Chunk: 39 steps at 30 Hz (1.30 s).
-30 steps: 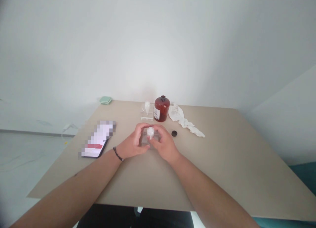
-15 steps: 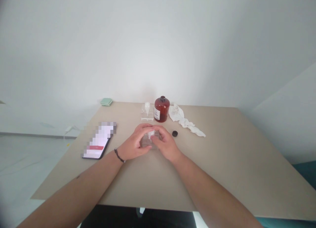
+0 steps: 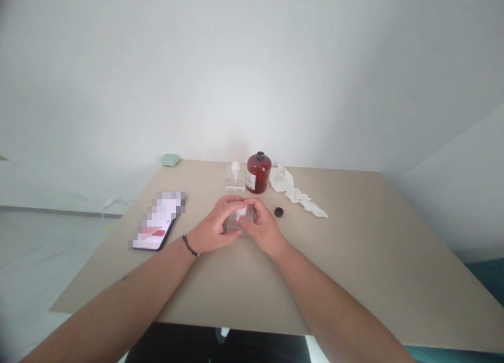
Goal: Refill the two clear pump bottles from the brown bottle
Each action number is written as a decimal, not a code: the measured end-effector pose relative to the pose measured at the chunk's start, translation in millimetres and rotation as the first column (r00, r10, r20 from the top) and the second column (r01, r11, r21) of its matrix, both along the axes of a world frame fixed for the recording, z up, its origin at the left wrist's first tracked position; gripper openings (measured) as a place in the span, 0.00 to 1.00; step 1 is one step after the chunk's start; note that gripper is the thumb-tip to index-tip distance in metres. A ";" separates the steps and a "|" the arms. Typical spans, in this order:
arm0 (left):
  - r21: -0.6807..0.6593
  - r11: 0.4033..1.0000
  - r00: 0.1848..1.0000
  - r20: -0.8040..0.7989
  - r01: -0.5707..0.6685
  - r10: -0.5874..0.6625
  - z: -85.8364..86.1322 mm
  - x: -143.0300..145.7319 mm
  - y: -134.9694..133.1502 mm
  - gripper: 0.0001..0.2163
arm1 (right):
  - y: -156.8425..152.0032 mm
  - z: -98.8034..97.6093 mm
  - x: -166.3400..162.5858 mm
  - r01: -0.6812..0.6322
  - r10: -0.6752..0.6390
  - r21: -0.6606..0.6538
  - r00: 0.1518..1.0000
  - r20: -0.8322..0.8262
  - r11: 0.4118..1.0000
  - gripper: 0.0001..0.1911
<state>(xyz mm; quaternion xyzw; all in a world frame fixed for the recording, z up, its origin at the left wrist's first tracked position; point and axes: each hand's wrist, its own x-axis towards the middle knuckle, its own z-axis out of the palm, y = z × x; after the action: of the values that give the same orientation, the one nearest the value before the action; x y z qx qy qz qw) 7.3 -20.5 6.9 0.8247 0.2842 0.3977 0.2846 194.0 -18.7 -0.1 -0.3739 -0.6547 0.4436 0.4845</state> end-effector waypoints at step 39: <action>0.082 0.996 0.999 -0.009 0.036 -0.036 -2.6 -5.9 2.3 0.37 | -0.6 4.9 4.1 -0.009 0.005 0.056 0.998 0.061 0.998 0.15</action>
<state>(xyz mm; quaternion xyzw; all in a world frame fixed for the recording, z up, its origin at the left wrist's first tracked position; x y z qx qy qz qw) 1.3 -18.1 4.3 0.8423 0.2537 0.4006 0.2563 198.1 -19.4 4.8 -0.3712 -0.6826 0.4153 0.4731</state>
